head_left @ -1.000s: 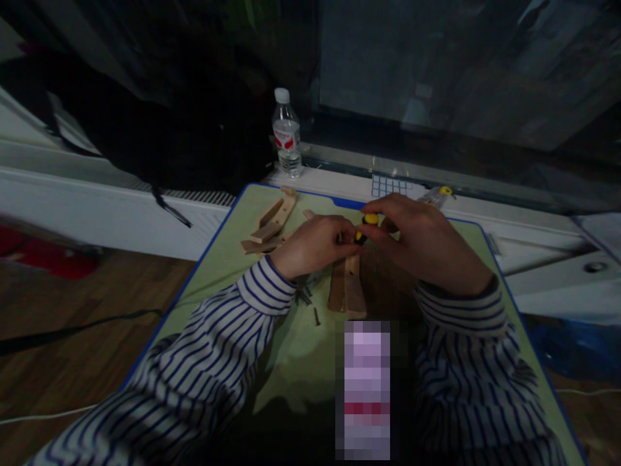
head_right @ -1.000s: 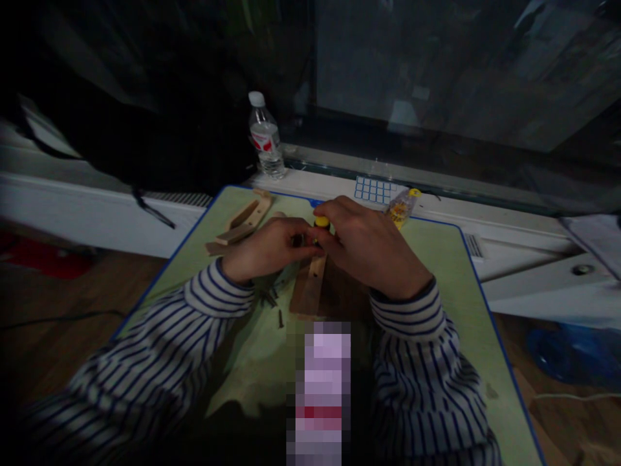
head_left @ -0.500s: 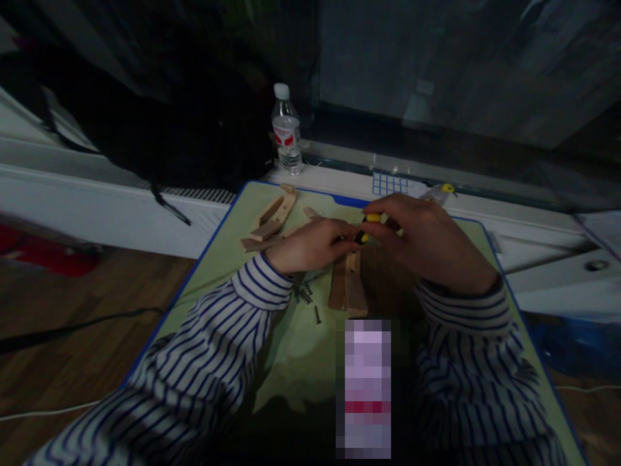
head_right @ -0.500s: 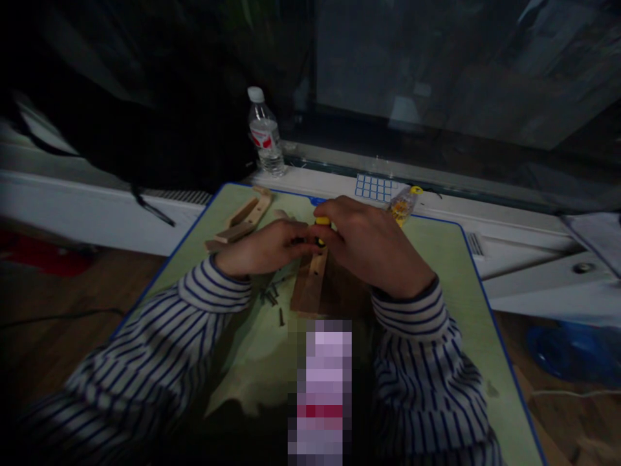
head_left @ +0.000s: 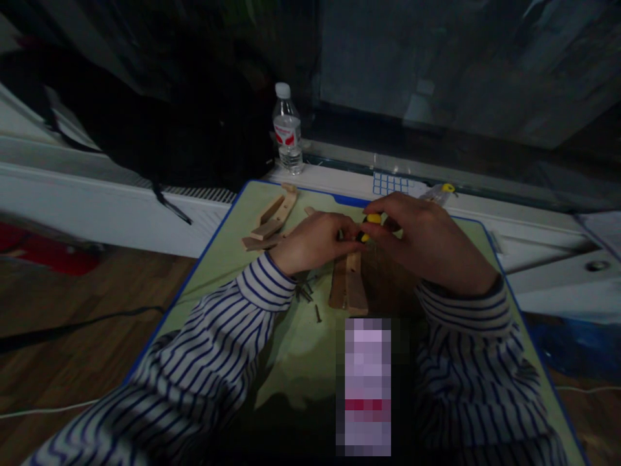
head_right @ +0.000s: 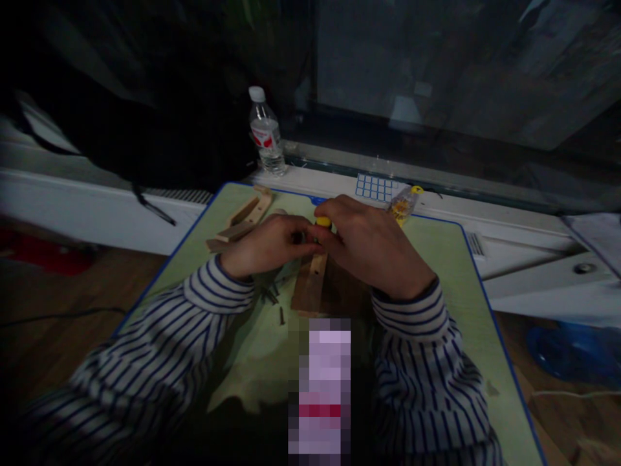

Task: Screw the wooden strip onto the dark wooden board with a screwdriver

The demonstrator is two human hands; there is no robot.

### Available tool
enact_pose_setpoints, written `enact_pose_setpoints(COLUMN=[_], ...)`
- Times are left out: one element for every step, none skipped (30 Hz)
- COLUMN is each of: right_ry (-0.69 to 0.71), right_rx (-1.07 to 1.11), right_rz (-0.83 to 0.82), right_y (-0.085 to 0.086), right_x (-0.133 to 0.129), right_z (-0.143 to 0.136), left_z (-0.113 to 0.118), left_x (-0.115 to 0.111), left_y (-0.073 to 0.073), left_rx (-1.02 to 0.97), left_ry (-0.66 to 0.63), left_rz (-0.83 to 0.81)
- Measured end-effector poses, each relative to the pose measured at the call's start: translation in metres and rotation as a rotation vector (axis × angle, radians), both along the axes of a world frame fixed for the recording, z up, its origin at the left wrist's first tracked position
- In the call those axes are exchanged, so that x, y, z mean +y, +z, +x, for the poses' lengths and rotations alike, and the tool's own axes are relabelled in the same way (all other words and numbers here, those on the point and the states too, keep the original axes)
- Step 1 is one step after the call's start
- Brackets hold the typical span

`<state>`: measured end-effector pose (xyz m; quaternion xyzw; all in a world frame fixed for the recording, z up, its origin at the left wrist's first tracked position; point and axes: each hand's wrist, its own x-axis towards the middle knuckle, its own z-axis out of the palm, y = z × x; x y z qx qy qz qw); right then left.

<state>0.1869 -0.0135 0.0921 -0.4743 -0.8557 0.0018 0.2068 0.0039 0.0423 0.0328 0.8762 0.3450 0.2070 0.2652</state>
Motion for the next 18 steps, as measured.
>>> enact_pose_setpoints(right_ry=[0.009, 0.020, 0.031, 0.043, 0.054, 0.064, 0.073, 0.080, 0.084, 0.082, 0.074, 0.062, 0.048, 0.034, 0.024, 0.020, 0.017, 0.014], right_rx=[0.007, 0.014, 0.020, 0.026, 0.029, 0.029, 0.028, 0.026, 0.023, 0.018, 0.012, 0.008, 0.003, 0.002, 0.003, 0.005, 0.006, 0.006], right_rz=[-0.003, -0.007, -0.010, -0.014, -0.021, -0.028, -0.032, -0.033, -0.031, -0.025, -0.020, -0.015, -0.013, -0.009, -0.010, -0.013, -0.015, -0.017], right_y=[0.0003, 0.0007, 0.0012, 0.0017, 0.0022, 0.0026, 0.0029, 0.0031, 0.0030, 0.0027, 0.0023, 0.0018, 0.0012, 0.0006, 0.0001, -0.0004, -0.0008, -0.0011], right_x=[-0.0006, -0.0013, -0.0020, -0.0028, -0.0036, -0.0042, -0.0046, -0.0047, -0.0045, -0.0040, -0.0033, -0.0025, -0.0016, -0.0008, -0.0002, 0.0004, 0.0007, 0.0009], right_z=[0.0000, -0.0001, -0.0003, -0.0006, -0.0010, -0.0014, -0.0019, -0.0023, -0.0026, -0.0027, -0.0027, -0.0025, -0.0022, -0.0018, -0.0013, -0.0008, -0.0004, 0.0000], left_z=[0.0000, -0.0002, -0.0004, -0.0007, -0.0011, -0.0014, -0.0017, -0.0020, -0.0023, -0.0025, -0.0026, -0.0028, -0.0028, -0.0029, -0.0029, -0.0030, -0.0030, -0.0031], left_x=[0.0000, 0.0000, 0.0000, 0.0001, 0.0003, 0.0005, 0.0007, 0.0010, 0.0011, 0.0011, 0.0009, 0.0007, 0.0004, 0.0001, 0.0000, -0.0001, 0.0001, 0.0003], left_y=[-0.0007, -0.0012, -0.0014, -0.0015, -0.0013, -0.0011, -0.0007, -0.0001, 0.0005, 0.0013, 0.0022, 0.0032, 0.0041, 0.0048, 0.0053, 0.0056, 0.0056, 0.0055], left_rx=[-0.003, -0.005, -0.004, -0.002, 0.000, 0.004, 0.009, 0.014, 0.019, 0.024, 0.027, 0.029, 0.030, 0.030, 0.029, 0.027, 0.024, 0.021], left_ry=[-0.005, -0.010, -0.015, -0.021, -0.026, -0.030, -0.034, -0.039, -0.046, -0.055, -0.067, -0.081, -0.096, -0.113, -0.131, -0.148, -0.165, -0.179], left_rz=[0.000, 0.000, 0.001, 0.003, 0.007, 0.012, 0.016, 0.018, 0.018, 0.013, 0.004, -0.009, -0.026, -0.047, -0.071, -0.093, -0.109, -0.121])
